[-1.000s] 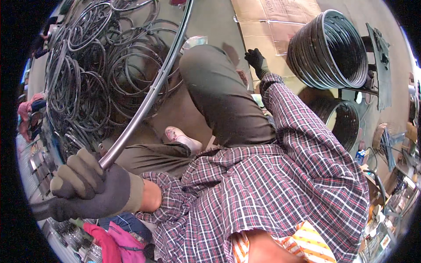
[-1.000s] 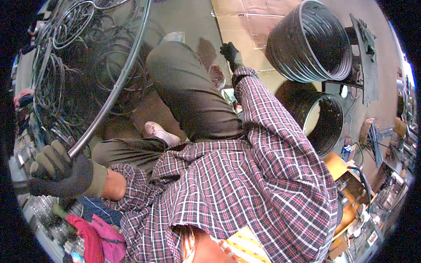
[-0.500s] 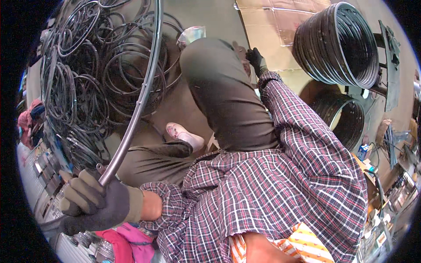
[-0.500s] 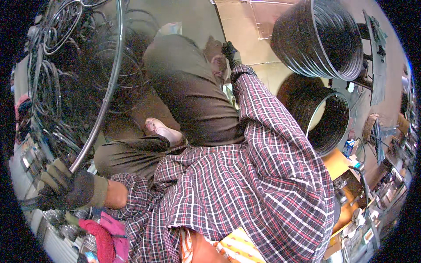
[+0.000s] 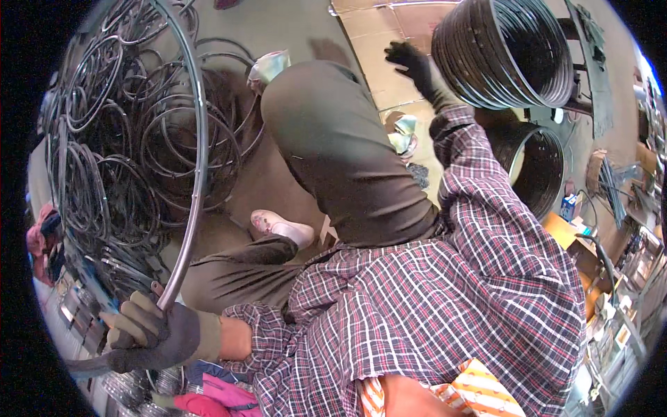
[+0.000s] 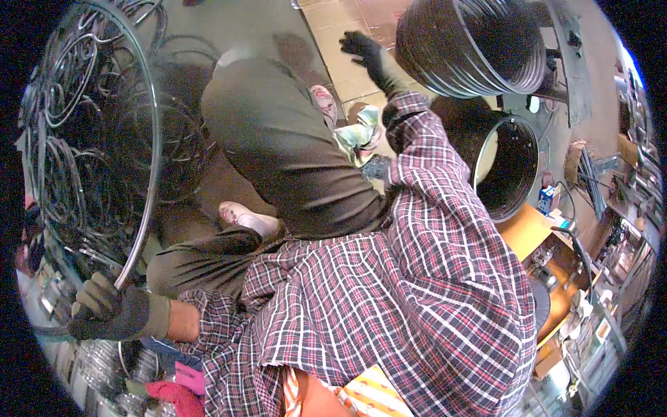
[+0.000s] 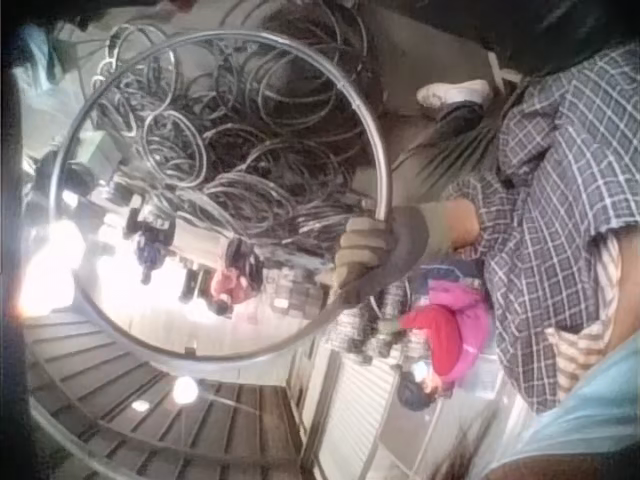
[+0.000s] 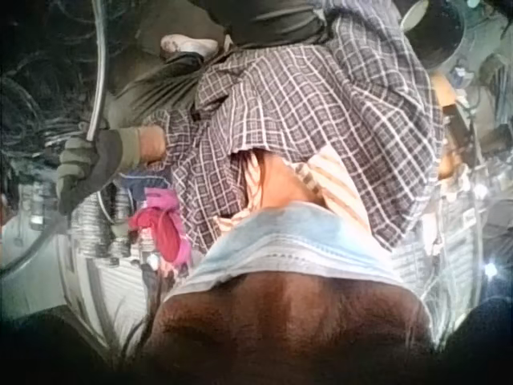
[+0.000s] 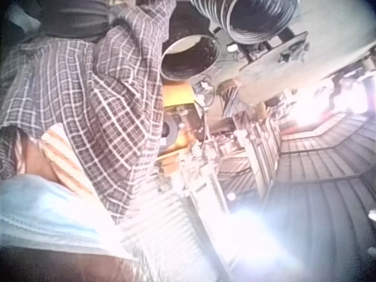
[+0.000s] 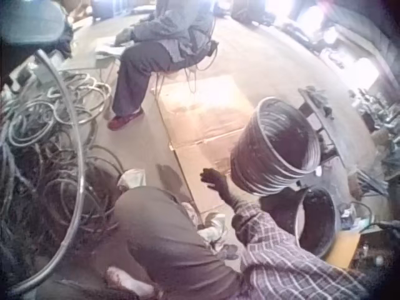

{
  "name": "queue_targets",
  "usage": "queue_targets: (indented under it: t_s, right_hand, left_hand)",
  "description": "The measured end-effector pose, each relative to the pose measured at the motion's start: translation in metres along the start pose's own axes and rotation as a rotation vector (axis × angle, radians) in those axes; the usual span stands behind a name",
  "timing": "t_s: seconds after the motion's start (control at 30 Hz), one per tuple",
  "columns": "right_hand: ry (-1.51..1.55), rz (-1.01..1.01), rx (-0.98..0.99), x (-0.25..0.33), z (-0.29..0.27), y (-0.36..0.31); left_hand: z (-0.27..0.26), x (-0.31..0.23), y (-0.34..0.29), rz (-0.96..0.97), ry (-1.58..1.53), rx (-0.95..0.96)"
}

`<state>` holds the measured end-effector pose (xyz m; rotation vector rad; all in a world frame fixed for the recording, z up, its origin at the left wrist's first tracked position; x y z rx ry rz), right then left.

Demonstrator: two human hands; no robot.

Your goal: The worker is cleaning and wiping circular metal rings using a cloth dipped in a solvent bucket.

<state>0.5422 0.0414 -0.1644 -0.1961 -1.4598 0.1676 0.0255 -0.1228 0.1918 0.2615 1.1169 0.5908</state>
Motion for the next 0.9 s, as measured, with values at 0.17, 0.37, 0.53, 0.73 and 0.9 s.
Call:
queue_targets:
  t_s: [0.17,0.37,0.53,0.73,0.9]
  right_hand:
    - [-0.214,-0.526,0.022,0.183,0.027,-0.036]
    - [-0.389,-0.627,-0.052,0.240,0.107,-0.076]
    - [0.082,-0.363,0.169,0.216,0.172,-0.097]
    - [0.799,0.150,0.404,0.192,0.222,-0.139]
    - [1.030,0.263,0.433,0.158,0.224,-0.156]
  left_hand:
    - [-0.007,0.000,-0.005,0.006,-0.022,-0.028]
    - [0.030,-0.014,0.009,0.197,-0.053,0.033]
    - [0.062,0.021,0.025,0.082,-0.233,-0.019]
    - [0.090,0.082,0.044,-0.186,-0.542,0.076]
    - [0.118,0.144,0.034,-0.431,-0.782,0.358]
Point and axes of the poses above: each hand's wrist, its own y-axis towards the middle knuckle, its own z-axis out of the palm, x = y × z, the point moved 7 cm from there along y, towards the middle knuckle, and after that the axes turned 1 degree about y, right-handed, at the moved point
